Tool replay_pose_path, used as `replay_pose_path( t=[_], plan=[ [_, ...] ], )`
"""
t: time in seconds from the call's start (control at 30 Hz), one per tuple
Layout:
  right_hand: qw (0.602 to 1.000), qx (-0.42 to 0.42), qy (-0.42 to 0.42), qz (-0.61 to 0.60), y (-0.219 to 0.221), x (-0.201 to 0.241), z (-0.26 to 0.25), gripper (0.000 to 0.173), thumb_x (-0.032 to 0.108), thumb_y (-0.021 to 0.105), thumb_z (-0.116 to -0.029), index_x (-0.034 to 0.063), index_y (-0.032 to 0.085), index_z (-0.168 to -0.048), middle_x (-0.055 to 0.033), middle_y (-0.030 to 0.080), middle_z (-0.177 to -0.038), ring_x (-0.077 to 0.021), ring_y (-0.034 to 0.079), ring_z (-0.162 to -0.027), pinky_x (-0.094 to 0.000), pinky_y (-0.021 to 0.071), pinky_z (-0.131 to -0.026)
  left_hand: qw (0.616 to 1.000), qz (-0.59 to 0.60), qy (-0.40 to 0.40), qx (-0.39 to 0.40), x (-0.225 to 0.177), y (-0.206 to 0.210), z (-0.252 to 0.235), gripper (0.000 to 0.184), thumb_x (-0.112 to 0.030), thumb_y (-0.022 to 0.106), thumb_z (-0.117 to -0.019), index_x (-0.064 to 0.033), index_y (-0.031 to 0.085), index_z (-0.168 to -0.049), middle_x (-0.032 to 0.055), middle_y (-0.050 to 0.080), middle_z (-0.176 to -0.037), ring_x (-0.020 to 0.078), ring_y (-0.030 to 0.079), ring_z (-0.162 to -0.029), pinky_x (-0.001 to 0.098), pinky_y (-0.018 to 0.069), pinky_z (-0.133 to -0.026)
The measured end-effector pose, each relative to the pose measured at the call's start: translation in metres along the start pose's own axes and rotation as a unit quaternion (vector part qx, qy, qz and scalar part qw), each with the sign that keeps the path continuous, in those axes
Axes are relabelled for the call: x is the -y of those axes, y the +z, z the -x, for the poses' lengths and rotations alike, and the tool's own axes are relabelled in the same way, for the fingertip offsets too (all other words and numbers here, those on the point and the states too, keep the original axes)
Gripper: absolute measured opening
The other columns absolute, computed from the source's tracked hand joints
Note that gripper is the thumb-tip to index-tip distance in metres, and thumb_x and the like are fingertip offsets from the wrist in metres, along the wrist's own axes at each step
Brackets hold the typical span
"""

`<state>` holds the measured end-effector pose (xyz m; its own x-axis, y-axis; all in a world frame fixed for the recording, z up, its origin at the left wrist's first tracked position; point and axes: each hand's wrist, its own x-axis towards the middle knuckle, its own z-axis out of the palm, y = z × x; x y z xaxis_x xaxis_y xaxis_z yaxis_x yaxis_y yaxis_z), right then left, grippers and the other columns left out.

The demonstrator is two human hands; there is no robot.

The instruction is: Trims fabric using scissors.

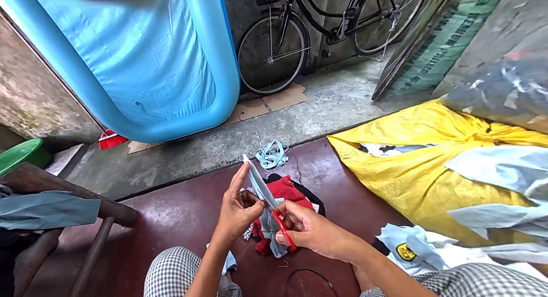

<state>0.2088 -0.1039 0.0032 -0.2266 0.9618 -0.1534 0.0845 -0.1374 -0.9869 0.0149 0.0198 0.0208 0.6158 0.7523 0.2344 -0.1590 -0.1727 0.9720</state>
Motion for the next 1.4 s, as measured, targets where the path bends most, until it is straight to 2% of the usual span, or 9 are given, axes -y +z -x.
replay_pose_path(
  t=[0.13, 0.33, 0.57, 0.83, 1.0, 1.13, 1.23, 1.33, 1.4],
  plan=[
    [0.999, -0.002, 0.007, -0.036, 0.000, 0.004, 0.000, 0.043, 0.028, 0.075, -0.0930, 0.0112, 0.055, -0.128, -0.0047, 0.068, -0.092, -0.0161, 0.070, -0.075, -0.0324, 0.0620, -0.070, 1.000, -0.002, 0.007, 0.006, 0.000, -0.002, -0.001, 0.093, 0.007, 0.077, -0.0785, -0.0284, 0.042, -0.157, 0.0038, 0.037, -0.160, 0.0173, 0.066, -0.068, 0.0357, 0.0629, -0.068],
    [1.000, 0.011, -0.022, -0.015, -0.001, 0.001, -0.002, 0.057, 0.040, 0.078, -0.0890, 0.0123, 0.053, -0.133, -0.0028, 0.067, -0.098, -0.0124, 0.068, -0.085, -0.0297, 0.0580, -0.076, 1.000, 0.001, 0.001, 0.026, 0.000, 0.004, 0.002, 0.099, 0.008, 0.076, -0.0773, -0.0280, 0.036, -0.160, 0.0065, 0.039, -0.157, 0.0181, 0.068, -0.070, 0.0356, 0.0632, -0.068],
    [0.995, -0.008, -0.008, -0.095, 0.001, 0.005, -0.001, 0.049, 0.027, 0.078, -0.0904, 0.0105, 0.055, -0.130, -0.0052, 0.068, -0.092, -0.0165, 0.070, -0.078, -0.0332, 0.0617, -0.074, 0.999, 0.010, 0.011, 0.030, 0.000, 0.005, 0.002, 0.100, 0.009, 0.077, -0.0784, -0.0275, 0.034, -0.161, 0.0068, 0.040, -0.158, 0.0179, 0.068, -0.069, 0.0351, 0.0633, -0.069],
    [0.994, -0.011, -0.006, -0.109, 0.000, 0.007, -0.001, 0.057, 0.035, 0.081, -0.0872, 0.0116, 0.053, -0.132, -0.0055, 0.069, -0.100, -0.0162, 0.070, -0.086, -0.0321, 0.0604, -0.080, 0.998, 0.007, 0.015, 0.053, 0.002, 0.008, 0.005, 0.098, 0.006, 0.077, -0.0795, -0.0263, 0.034, -0.161, 0.0060, 0.034, -0.161, 0.0151, 0.067, -0.071, 0.0326, 0.0623, -0.068],
    [0.992, -0.028, -0.015, -0.125, -0.002, 0.008, -0.002, 0.045, 0.023, 0.078, -0.0899, 0.0096, 0.056, -0.127, -0.0068, 0.068, -0.091, -0.0180, 0.070, -0.077, -0.0335, 0.0623, -0.074, 0.998, 0.008, 0.016, 0.059, 0.001, 0.008, 0.005, 0.100, 0.008, 0.077, -0.0792, -0.0267, 0.032, -0.162, 0.0071, 0.037, -0.159, 0.0165, 0.067, -0.070, 0.0339, 0.0628, -0.069],
    [0.991, -0.025, -0.023, -0.128, -0.002, 0.007, -0.002, 0.052, 0.032, 0.081, -0.0876, 0.0110, 0.055, -0.128, -0.0067, 0.069, -0.098, -0.0175, 0.070, -0.085, -0.0327, 0.0607, -0.079, 0.997, 0.010, 0.015, 0.073, 0.001, 0.010, 0.007, 0.103, 0.008, 0.077, -0.0803, -0.0267, 0.027, -0.163, 0.0097, 0.043, -0.155, 0.0163, 0.068, -0.071, 0.0325, 0.0623, -0.068],
    [0.992, -0.029, -0.028, -0.118, -0.003, 0.006, -0.002, 0.056, 0.036, 0.082, -0.0859, 0.0114, 0.055, -0.129, -0.0064, 0.069, -0.098, -0.0168, 0.070, -0.086, -0.0324, 0.0601, -0.080, 0.996, 0.013, 0.013, 0.083, 0.003, 0.012, 0.008, 0.102, 0.006, 0.077, -0.0813, -0.0265, 0.026, -0.164, 0.0085, 0.039, -0.158, 0.0156, 0.068, -0.072, 0.0320, 0.0624, -0.070],
    [0.993, -0.046, -0.024, -0.104, -0.003, 0.006, -0.003, 0.055, 0.034, 0.081, -0.0859, 0.0107, 0.055, -0.129, -0.0063, 0.068, -0.098, -0.0171, 0.070, -0.084, -0.0332, 0.0605, -0.078, 0.996, 0.016, 0.010, 0.083, 0.003, 0.012, 0.009, 0.103, 0.006, 0.077, -0.0817, -0.0262, 0.025, -0.164, 0.0116, 0.050, -0.148, 0.0170, 0.068, -0.072, 0.0325, 0.0620, -0.069],
    [0.992, -0.062, -0.017, -0.112, -0.003, 0.006, -0.003, 0.048, 0.027, 0.080, -0.0875, 0.0097, 0.057, -0.126, -0.0073, 0.068, -0.092, -0.0179, 0.070, -0.077, -0.0333, 0.0614, -0.073, 0.996, 0.020, 0.005, 0.087, 0.003, 0.011, 0.009, 0.103, 0.006, 0.077, -0.0824, -0.0268, 0.023, -0.164, 0.0131, 0.057, -0.139, 0.0180, 0.068, -0.072, 0.0330, 0.0620, -0.070]
  ],
)
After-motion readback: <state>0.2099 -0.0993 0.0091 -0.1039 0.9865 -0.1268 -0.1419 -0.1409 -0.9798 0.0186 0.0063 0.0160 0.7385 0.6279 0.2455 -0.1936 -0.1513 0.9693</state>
